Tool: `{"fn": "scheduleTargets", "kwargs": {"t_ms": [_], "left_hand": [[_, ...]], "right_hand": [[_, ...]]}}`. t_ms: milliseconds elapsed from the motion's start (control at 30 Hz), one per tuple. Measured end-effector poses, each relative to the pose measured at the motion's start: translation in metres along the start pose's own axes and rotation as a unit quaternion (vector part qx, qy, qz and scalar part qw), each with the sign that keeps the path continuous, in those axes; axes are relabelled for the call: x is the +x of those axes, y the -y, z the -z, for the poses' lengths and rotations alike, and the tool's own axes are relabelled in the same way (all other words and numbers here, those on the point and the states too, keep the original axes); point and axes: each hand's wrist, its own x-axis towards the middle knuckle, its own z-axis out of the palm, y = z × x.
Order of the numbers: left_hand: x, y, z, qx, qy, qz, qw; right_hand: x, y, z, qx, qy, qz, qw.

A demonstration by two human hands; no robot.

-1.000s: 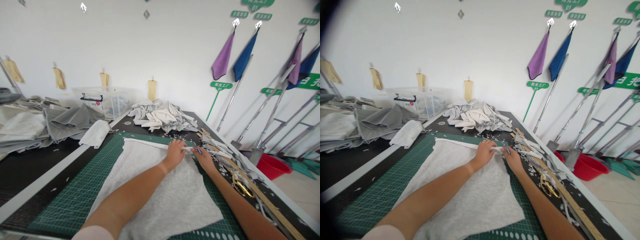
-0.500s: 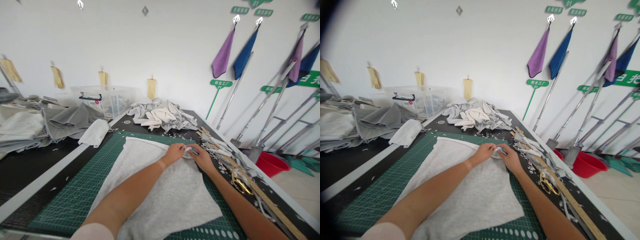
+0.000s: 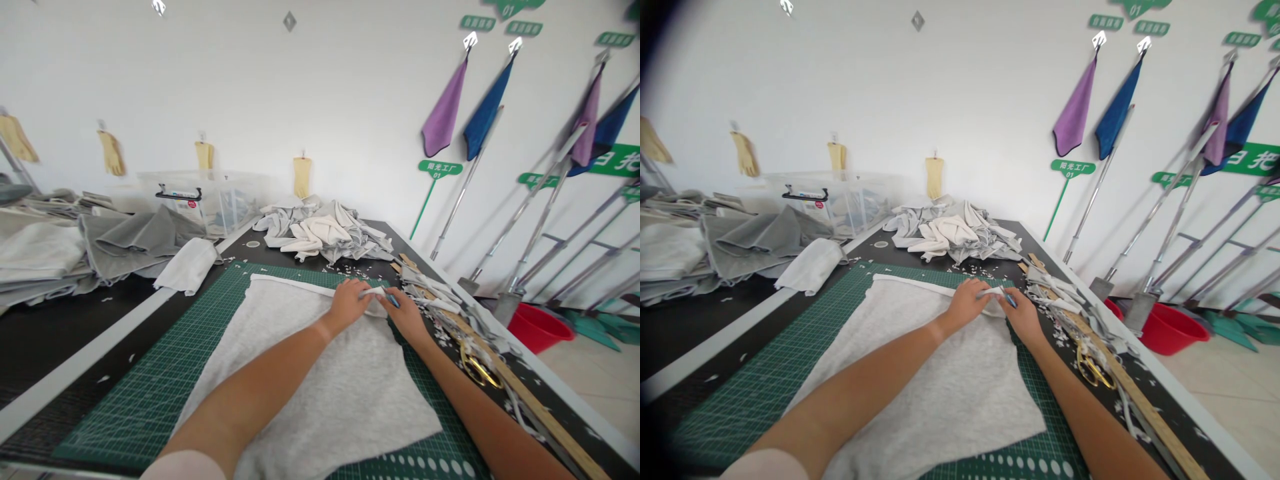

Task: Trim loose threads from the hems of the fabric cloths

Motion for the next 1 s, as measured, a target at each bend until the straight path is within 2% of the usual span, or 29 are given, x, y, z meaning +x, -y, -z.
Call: {"fn": "scheduleTargets", "kwargs": {"t_ms": [133, 367, 567, 633, 800, 1000], "left_hand": [[0.0013, 0.0018, -0.0007, -0.006, 0.033, 0.011, 0.999], [0.0016, 0.0055, -0.0017, -0.083, 0.1, 0.032, 0.991], [-0.0002, 0.0004, -0.0022, -0.073, 0.006, 0.004, 0.997], [-0.0003, -0.0019, -0.0005, -0.058, -0.009, -0.011, 0.998], [0.0015, -0.0022, 0.0023, -0.03, -0.005, -0.003, 1.0], [0.0047, 0.0047, -0.0043, -0.002, 0.005, 0.004, 1.0]], "right_hand": [[-0.0004, 0.0013, 0.0001, 0.022, -0.007, 0.008, 1.0], [-0.002, 0.004, 0.0018, 0.023, -0.002, 0.03, 0.999], [-0.0003, 0.0041, 0.0023, 0.0, 0.003, 0.029, 1.0], [0.0002, 0.0043, 0.002, 0.001, 0.008, 0.032, 0.999], [-0.0012, 0.0067, 0.0008, -0.005, 0.022, 0.022, 1.0], [-0.0016, 0.0051, 0.0, 0.008, 0.003, 0.012, 1.0]]}}
